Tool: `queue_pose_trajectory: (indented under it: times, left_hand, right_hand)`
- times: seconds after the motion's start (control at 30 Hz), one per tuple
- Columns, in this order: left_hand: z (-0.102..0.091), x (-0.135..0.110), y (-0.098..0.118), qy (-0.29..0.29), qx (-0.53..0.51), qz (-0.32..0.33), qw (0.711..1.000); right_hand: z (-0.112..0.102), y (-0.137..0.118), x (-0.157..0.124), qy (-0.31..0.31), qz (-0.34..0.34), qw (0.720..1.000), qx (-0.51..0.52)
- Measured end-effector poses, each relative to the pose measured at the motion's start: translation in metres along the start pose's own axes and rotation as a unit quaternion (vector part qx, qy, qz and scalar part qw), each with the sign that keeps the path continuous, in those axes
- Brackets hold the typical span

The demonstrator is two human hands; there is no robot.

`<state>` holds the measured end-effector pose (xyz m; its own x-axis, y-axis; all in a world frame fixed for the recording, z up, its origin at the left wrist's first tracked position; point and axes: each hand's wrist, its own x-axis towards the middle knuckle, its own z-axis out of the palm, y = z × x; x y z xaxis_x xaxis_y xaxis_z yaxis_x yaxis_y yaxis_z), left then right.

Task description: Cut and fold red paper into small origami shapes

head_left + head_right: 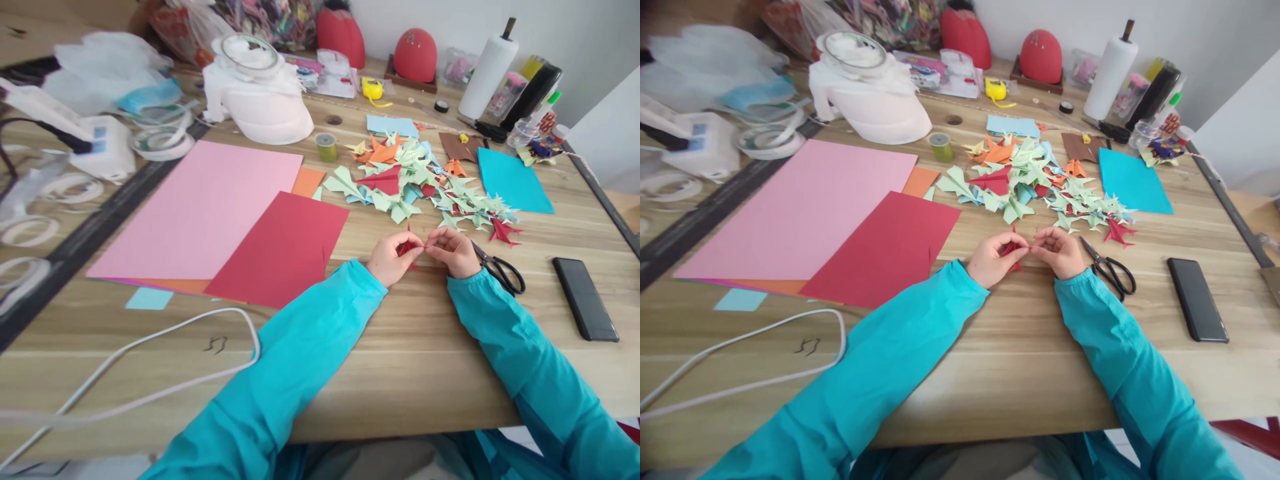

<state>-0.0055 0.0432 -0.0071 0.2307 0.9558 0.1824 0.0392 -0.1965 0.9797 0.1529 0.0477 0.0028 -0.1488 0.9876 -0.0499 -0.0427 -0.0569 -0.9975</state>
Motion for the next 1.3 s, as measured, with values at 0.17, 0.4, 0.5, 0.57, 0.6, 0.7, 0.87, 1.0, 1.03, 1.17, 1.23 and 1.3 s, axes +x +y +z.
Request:
queue_pose_trajectory:
  times: [0.17, 0.4, 0.5, 0.57, 0.6, 0.7, 0.87, 1.0, 1.03, 1.17, 1.23, 1.3]
  left_hand:
    - [-0.001, 0.003, -0.003, 0.027, -0.107, -0.056, 0.992]
    - [-0.001, 0.004, -0.003, 0.022, -0.103, -0.052, 0.993]
    - [-0.001, 0.004, -0.003, 0.021, -0.099, -0.049, 0.994]
    - [-0.001, 0.004, -0.002, 0.018, -0.097, -0.047, 0.994]
    - [-0.002, 0.004, -0.002, 0.016, -0.095, -0.046, 0.994]
    - [-0.002, 0.004, -0.002, 0.015, -0.085, -0.045, 0.995]
    - [-0.002, 0.004, 0.002, 0.012, -0.062, -0.039, 0.997]
    - [-0.002, 0.003, 0.005, 0.005, -0.047, -0.029, 0.998]
    - [-0.002, 0.003, 0.005, 0.005, -0.048, -0.029, 0.998]
    - [-0.002, 0.002, 0.006, 0.006, -0.048, -0.03, 0.998]
    - [-0.002, 0.002, 0.006, 0.008, -0.046, -0.032, 0.998]
    - [-0.002, 0.002, 0.006, 0.009, -0.047, -0.034, 0.998]
  right_hand:
    - [-0.001, 0.002, -0.002, 0.009, 0.014, 1.0, -0.004]
    - [0.004, -0.001, -0.003, 0.018, 0.015, 0.999, -0.045]
    - [0.005, -0.003, -0.003, 0.014, 0.026, 0.999, -0.046]
    - [0.006, -0.004, -0.004, 0.011, 0.03, 0.998, -0.046]
    - [0.005, -0.004, -0.004, 0.01, 0.031, 0.998, -0.045]
    - [0.005, -0.004, -0.004, 0.005, 0.03, 0.998, -0.046]
    - [0.005, -0.004, -0.004, 0.0, 0.028, 0.998, -0.049]
    - [0.005, -0.005, -0.003, -0.007, 0.024, 0.998, -0.052]
    - [0.005, -0.005, -0.003, -0.008, 0.024, 0.998, -0.052]
    - [0.005, -0.006, -0.003, -0.003, 0.029, 0.998, -0.057]
    - [0.005, -0.006, -0.003, 0.002, 0.027, 0.998, -0.061]
    - [0.005, -0.006, -0.003, 0.001, 0.024, 0.997, -0.067]
